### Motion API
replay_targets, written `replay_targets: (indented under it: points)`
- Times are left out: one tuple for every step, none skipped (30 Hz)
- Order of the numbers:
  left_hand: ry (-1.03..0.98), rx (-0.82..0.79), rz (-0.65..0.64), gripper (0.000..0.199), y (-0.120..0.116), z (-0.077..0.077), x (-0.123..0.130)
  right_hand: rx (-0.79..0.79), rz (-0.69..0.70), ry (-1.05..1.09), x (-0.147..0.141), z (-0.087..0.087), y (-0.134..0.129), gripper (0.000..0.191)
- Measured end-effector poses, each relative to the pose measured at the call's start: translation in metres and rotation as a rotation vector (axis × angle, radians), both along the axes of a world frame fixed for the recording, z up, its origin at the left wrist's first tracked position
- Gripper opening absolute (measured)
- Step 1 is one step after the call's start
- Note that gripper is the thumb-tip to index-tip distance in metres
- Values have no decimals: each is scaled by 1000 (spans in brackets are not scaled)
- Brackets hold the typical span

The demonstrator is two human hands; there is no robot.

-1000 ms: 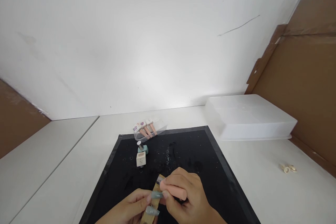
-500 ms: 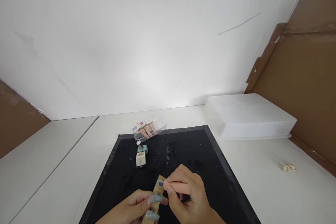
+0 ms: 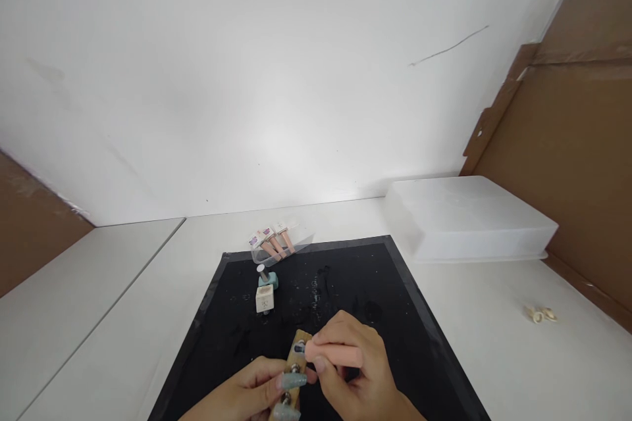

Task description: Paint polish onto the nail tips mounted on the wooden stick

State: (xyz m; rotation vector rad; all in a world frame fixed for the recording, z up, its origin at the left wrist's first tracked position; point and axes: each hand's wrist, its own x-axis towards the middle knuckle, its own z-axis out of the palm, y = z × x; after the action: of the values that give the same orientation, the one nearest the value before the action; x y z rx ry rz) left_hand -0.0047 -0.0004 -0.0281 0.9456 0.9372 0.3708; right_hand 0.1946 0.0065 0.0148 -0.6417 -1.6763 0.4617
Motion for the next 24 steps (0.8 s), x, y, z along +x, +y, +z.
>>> replay_targets:
  points:
    - [1, 6, 1, 52, 0, 1, 0, -6, 6, -8, 0, 0, 0, 15]
    - [4, 12, 2, 52, 1, 2, 0, 2, 9, -13, 0, 0, 0, 15]
    - [6, 15, -1, 52, 1, 4, 0, 15, 7, -10, 0, 0, 0, 16]
    - [2, 15, -10, 52, 2, 5, 1, 26, 2, 1, 0, -1, 0, 17]
    - [-2, 12, -27, 52, 2, 7, 1, 31, -4, 18, 0, -1, -1, 19]
    - [-11, 11, -50, 54, 3, 8, 2, 33, -8, 37, 0, -1, -1, 20]
    - [-22, 15, -65, 53, 4, 10, 2, 27, -7, 50, 1, -2, -1, 20]
    - [-18, 6, -76, 51, 4, 11, 2, 15, -2, 55, 1, -2, -1, 19]
    - [-11, 27, -70, 49, 4, 11, 3, 2, 6, 48, 1, -2, -1, 17]
    - [-2, 48, -63, 47, 4, 11, 3, -8, 16, 35, 1, -2, -1, 15]
    - [2, 72, -58, 46, 4, 10, 3, -24, 23, 17, 2, -2, -1, 13]
    - [2, 96, -57, 45, 4, 10, 3, -32, 30, 3, 2, -3, -1, 11]
    - [-3, 108, -59, 45, 3, 9, 3, -32, 33, -3, 2, -3, -1, 11]
    - [-11, 107, -62, 46, 3, 8, 3, -25, 33, 0, 2, -3, -1, 10]
    - [-19, 96, -63, 46, 2, 8, 2, -18, 28, 13, 2, -4, -1, 11]
    - [-23, 79, -60, 46, 1, 8, 2, -13, 21, 34, 2, -5, -1, 12]
    - [-23, 66, -50, 45, 1, 8, 2, -16, 15, 62, 1, -6, -1, 13]
    - [-25, 55, -43, 44, 1, 8, 1, -34, 10, 94, 1, -7, -1, 14]
    - [-35, 48, -38, 44, 0, 9, 1, -67, 10, 127, 1, -8, -1, 16]
    - [-51, 47, -38, 44, 0, 10, 1, -104, 17, 160, 1, -8, -2, 19]
    - [-71, 47, -40, 45, 0, 11, 2, -141, 27, 188, 1, -9, -2, 21]
    - [-90, 48, -39, 46, 0, 11, 2, -184, 40, 205, 1, -9, -2, 22]
    - [-104, 49, -35, 48, 0, 12, 2, -225, 55, 215, 0, -9, -3, 22]
    - [-110, 51, -21, 50, 0, 13, 3, -260, 73, 220, 0, -9, -3, 21]
